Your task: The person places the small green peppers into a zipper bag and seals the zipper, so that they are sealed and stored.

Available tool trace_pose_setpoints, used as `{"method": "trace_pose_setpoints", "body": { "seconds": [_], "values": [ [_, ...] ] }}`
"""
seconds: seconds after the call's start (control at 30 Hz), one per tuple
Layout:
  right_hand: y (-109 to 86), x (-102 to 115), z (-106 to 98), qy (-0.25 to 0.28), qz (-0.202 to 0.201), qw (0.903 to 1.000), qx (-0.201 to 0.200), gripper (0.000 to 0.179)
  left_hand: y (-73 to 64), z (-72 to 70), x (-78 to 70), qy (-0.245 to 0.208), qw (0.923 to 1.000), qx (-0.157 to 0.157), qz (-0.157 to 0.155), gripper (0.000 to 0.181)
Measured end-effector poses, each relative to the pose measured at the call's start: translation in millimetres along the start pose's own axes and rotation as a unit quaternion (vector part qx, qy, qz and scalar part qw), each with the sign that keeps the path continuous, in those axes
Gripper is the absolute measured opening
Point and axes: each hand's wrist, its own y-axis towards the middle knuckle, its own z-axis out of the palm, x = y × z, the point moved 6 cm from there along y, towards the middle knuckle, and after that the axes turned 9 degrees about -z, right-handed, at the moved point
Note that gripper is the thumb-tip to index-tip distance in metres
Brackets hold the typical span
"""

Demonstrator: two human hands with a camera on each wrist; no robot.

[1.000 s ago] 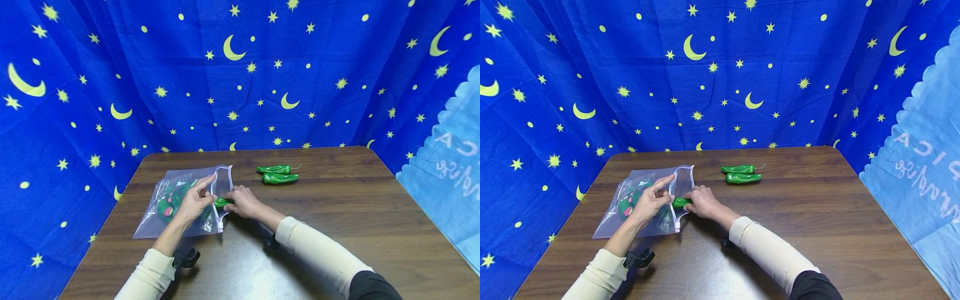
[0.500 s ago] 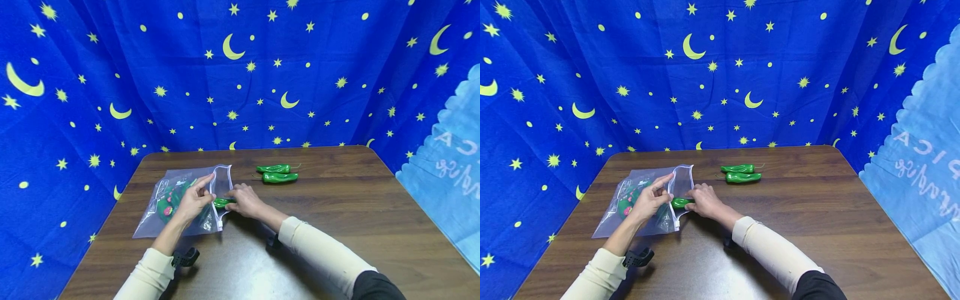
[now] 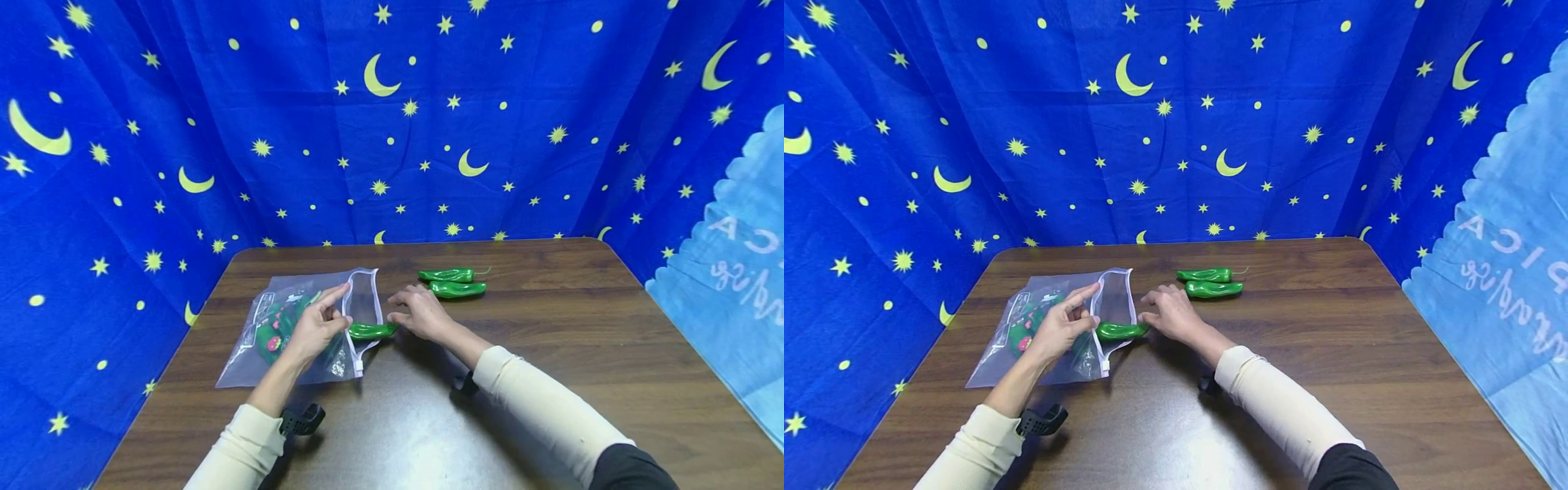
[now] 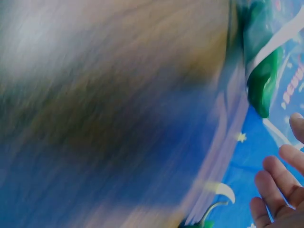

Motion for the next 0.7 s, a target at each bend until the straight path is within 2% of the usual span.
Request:
{"method": "trace_pose_setpoints", "body": {
  "seconds": [0.43, 0.7],
  "values": [
    [-12.2, -49, -15, 0.033, 0.089, 0.9955, 0.01, 0.038, 0.3, -0.1, 0.5, 0.005, 1.0, -0.004, -0.004, 0.066],
    [-22.5, -74, -23, 0.03, 0.137, 0.99, 0.009, 0.042, -0.2, 0.6, 0.1, 0.001, 1.0, -0.003, -0.001, 0.066]
  ]
}}
